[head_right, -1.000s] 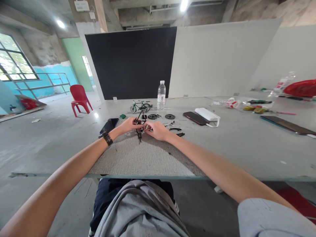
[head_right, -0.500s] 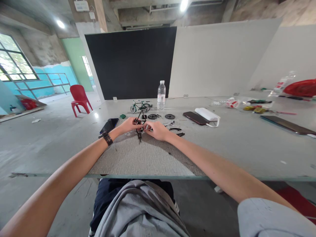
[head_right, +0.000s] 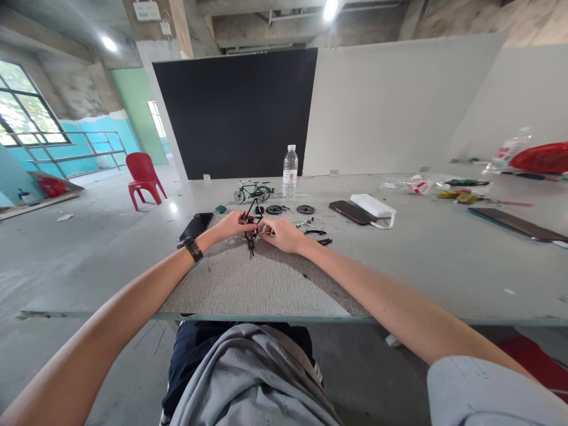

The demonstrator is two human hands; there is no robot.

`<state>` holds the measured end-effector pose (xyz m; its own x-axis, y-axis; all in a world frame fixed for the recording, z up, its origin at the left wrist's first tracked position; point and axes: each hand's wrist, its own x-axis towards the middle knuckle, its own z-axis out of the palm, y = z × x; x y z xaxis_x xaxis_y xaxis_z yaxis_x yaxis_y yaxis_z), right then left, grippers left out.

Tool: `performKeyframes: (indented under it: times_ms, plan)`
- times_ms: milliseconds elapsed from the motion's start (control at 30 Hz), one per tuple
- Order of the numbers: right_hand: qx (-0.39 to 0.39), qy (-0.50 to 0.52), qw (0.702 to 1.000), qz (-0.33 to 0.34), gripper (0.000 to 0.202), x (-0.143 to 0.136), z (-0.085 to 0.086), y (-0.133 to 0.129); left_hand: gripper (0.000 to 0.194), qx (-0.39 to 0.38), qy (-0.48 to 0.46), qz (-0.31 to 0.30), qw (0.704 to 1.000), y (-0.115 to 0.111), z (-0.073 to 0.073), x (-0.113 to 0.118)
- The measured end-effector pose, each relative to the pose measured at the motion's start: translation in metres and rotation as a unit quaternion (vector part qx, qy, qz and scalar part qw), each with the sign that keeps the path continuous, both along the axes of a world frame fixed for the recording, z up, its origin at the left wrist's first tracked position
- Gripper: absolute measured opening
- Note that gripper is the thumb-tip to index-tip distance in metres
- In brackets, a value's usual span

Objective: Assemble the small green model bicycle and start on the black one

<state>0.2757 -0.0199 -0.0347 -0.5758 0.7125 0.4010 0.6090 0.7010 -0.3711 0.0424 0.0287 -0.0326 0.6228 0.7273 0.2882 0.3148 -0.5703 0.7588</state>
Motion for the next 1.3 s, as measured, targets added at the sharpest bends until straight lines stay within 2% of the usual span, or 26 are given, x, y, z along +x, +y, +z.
performKeyframes:
  times_ms: [633, 767, 1000, 1167, 1300]
  plan:
    - [0.004, -0.005, 1.000, 0.002, 0.020, 0.000, -0.001, 0.001, 0.037, 0.004, 0.011, -0.002, 1.000, -0.004, 0.005, 0.000]
    - [0.018, -0.001, 1.000, -0.025, 0.019, 0.000, 0.004, 0.000, 0.038, 0.002, 0.007, -0.009, 1.000, -0.003, 0.004, -0.001]
    - [0.037, 0.060, 0.994, -0.088, 0.032, 0.005, 0.019, -0.004, 0.028, -0.041, -0.063, -0.003, 0.997, -0.001, 0.001, 0.001]
    - [0.051, 0.090, 0.991, -0.087, 0.032, 0.008, 0.026, -0.005, 0.030, -0.105, -0.158, -0.026, 0.981, 0.001, 0.000, 0.001]
    - [0.057, 0.086, 0.992, -0.075, 0.033, 0.007, 0.026, -0.006, 0.031, -0.134, -0.184, -0.026, 0.973, 0.000, -0.001, 0.001]
